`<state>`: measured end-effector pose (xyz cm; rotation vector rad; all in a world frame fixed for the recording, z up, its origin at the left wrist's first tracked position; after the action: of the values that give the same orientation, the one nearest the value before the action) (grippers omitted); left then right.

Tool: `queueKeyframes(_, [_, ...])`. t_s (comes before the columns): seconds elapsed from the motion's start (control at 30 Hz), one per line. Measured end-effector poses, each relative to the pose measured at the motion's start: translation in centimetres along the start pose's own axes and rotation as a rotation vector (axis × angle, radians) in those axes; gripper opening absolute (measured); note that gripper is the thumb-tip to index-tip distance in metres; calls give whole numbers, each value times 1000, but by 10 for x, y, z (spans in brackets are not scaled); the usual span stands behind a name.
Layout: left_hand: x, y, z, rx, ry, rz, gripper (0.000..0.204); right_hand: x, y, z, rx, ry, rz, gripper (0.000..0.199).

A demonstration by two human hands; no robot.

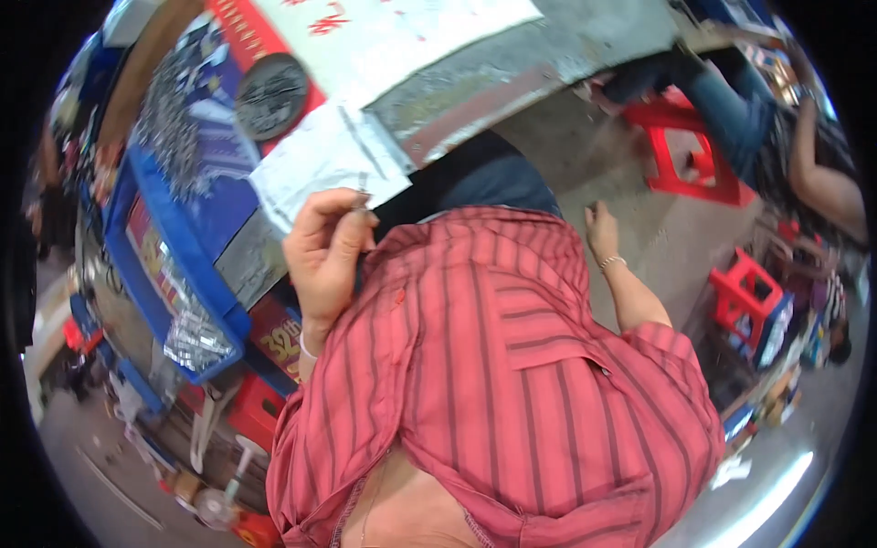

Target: Manually inserting small metal pins into a circular component at a manufacturing workbench.

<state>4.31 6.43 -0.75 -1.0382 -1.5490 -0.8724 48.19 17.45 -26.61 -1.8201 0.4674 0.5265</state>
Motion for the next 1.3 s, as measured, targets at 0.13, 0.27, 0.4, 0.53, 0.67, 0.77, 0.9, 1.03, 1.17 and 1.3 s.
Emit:
queueKeyframes(0.13, [-6,-17,-7,21,76,161,10,-167,-41,41,82,-415,276,16])
queueKeyframes(0.27, [-13,-20,-5,-8,48,98,14,-336,-54,19,-252,-714,605,9])
queueKeyframes(0.4, [-10,-26,-4,43,4,1,13,-420,-28,9,-906,-689,659,9])
queueKeyframes(0.53, [-8,-44,-15,118,3,56,12,-437,-5,4,-1099,-701,577,10])
queueKeyframes(0.67, [-18,-54,-21,146,-38,54,13,-453,12,-13,-1154,-517,820,21])
queueKeyframes(0.77, [-17,-53,-24,164,-35,49,12,-467,22,-16,-1206,-402,953,18])
queueKeyframes(0.9, [-9,-56,-30,269,46,182,12,-474,25,-23,-1234,-378,995,12])
queueKeyframes(1.03, [2,-57,-32,417,279,581,16,-471,25,-26,-1232,-368,1039,10])
queueKeyframes(1.17, [5,-52,-34,510,384,786,21,-467,26,-27,-1163,-427,1036,8])
queueKeyframes(1.3, [8,-52,-34,500,407,871,24,-466,24,-29,-1108,-435,986,12])
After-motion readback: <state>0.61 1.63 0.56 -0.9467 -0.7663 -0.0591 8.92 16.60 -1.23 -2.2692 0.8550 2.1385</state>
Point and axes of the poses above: each hand's wrist, its own z-axis towards the middle knuckle, its own y-axis out of the palm, x = y × z, the point moved 3 cm from there along z, towards the middle knuckle, and after that the axes turned 12 degrees about z, right-handed, at the moved point
